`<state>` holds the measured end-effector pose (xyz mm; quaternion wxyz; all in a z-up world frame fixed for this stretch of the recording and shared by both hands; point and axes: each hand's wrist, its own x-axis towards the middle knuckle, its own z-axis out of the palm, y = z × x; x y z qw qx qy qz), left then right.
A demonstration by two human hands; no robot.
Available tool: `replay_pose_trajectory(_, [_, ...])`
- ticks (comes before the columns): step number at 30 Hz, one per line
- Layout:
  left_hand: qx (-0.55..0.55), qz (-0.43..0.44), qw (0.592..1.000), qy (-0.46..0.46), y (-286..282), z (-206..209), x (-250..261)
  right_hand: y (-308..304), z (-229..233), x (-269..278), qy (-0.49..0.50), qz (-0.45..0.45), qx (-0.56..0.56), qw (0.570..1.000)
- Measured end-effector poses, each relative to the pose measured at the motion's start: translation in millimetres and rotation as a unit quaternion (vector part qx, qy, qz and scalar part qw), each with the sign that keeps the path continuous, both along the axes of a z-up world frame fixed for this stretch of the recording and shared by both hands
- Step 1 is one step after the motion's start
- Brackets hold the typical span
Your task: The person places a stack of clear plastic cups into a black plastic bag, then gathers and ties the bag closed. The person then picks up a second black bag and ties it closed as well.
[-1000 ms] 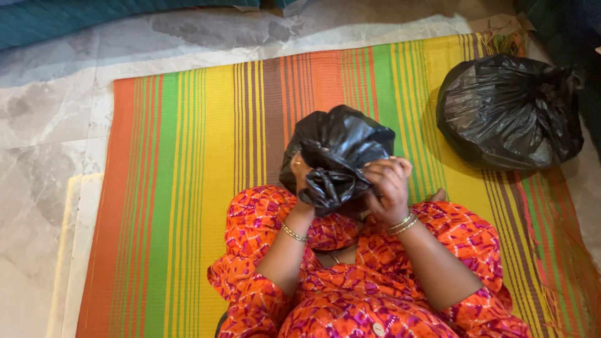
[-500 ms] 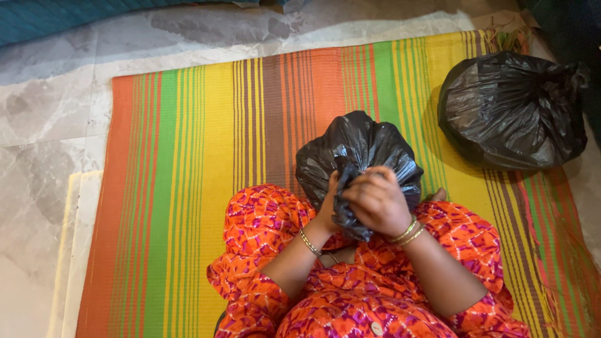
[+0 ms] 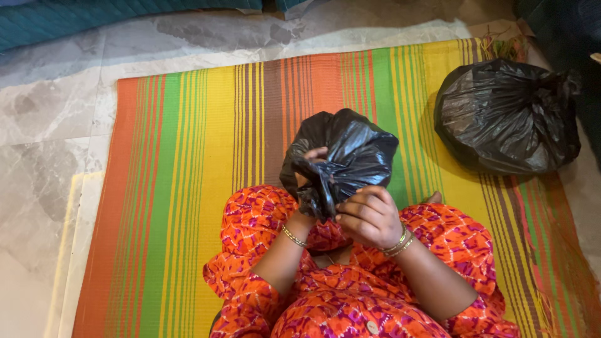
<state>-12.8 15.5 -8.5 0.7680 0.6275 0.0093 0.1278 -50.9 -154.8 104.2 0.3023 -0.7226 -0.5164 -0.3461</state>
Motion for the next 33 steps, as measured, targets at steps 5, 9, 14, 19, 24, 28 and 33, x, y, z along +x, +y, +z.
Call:
replay_pose_trajectory(5, [0.378,0.107,0.894,-0.215,15,16,-2,7,-7,-8,-0.023,0.008,-0.015,1.0])
replay_pose_trajectory(9, [0.369,0.041,0.9,-0.23,20,21,-6,11,-15,-14,-0.019,0.027,-0.032,0.999])
replay_pose_trajectory(14, [0.45,0.055,0.866,-0.212,27,16,-2,-1,-21,1,0.009,-0.071,0.053,0.996])
replay_pose_trajectory(19, [0.568,0.023,0.819,-0.079,43,42,-13,-28,-17,26,0.122,-0.217,0.088,0.964])
replay_pose_trajectory(24, [0.635,0.026,0.772,0.023,39,83,1,-36,-46,46,0.21,-0.232,0.111,0.943])
replay_pose_trajectory(28, [0.614,0.06,0.786,-0.045,32,94,34,-32,-91,71,0.531,-0.105,0.242,0.806])
replay_pose_trajectory(33, [0.591,0.085,0.799,-0.065,4,107,61,-24,-124,73,0.767,0.116,0.277,0.567])
